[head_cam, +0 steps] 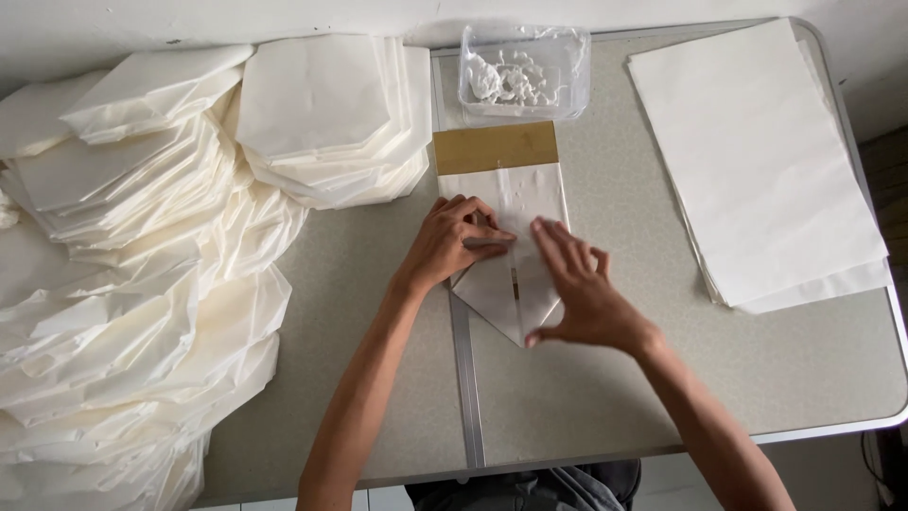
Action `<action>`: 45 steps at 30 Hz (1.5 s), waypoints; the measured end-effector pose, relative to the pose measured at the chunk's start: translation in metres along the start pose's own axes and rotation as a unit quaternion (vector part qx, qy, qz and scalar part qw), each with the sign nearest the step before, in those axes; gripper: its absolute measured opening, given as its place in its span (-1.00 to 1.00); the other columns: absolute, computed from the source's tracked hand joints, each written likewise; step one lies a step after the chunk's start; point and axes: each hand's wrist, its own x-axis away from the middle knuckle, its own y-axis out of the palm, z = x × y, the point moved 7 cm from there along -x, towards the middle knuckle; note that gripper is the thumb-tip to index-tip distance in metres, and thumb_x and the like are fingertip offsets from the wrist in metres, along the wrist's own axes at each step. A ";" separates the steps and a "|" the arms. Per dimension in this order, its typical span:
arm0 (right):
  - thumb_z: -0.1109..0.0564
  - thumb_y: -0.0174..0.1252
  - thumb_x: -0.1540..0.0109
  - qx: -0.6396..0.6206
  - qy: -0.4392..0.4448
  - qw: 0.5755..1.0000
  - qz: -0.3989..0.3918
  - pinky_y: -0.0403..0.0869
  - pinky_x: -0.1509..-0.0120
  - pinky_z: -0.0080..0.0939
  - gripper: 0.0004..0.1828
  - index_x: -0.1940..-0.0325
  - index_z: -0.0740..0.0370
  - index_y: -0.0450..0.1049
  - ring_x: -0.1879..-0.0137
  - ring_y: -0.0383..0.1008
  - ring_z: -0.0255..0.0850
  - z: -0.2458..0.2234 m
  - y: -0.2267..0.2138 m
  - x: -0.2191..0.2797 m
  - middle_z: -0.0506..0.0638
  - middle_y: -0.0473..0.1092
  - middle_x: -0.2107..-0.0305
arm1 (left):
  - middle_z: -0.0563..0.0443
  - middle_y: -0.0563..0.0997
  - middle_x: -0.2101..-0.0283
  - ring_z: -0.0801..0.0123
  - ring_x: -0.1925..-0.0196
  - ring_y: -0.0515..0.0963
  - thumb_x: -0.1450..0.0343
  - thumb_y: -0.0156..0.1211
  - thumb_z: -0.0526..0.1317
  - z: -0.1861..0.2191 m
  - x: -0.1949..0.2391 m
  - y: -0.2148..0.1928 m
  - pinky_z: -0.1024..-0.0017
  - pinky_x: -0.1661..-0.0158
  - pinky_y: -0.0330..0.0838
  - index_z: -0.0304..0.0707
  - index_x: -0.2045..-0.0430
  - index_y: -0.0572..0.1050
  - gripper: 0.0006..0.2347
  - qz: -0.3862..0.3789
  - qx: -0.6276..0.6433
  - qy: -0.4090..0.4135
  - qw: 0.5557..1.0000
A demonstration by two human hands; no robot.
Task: Folding the bottom of a white paper bag and preparing a paper insert using a template
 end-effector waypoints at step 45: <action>-0.06 0.47 -0.03 -0.224 -0.112 0.954 0.165 0.28 -0.26 0.05 -0.19 -0.33 0.16 0.41 -0.35 0.31 0.00 0.062 -0.021 -0.017 0.05 0.42 -0.14 | 0.09 0.61 0.02 0.27 0.05 0.54 -0.29 0.43 -0.27 -0.005 0.000 -0.006 0.30 -0.09 0.22 -0.01 -0.16 0.50 -0.51 -0.139 0.137 -0.064 0.979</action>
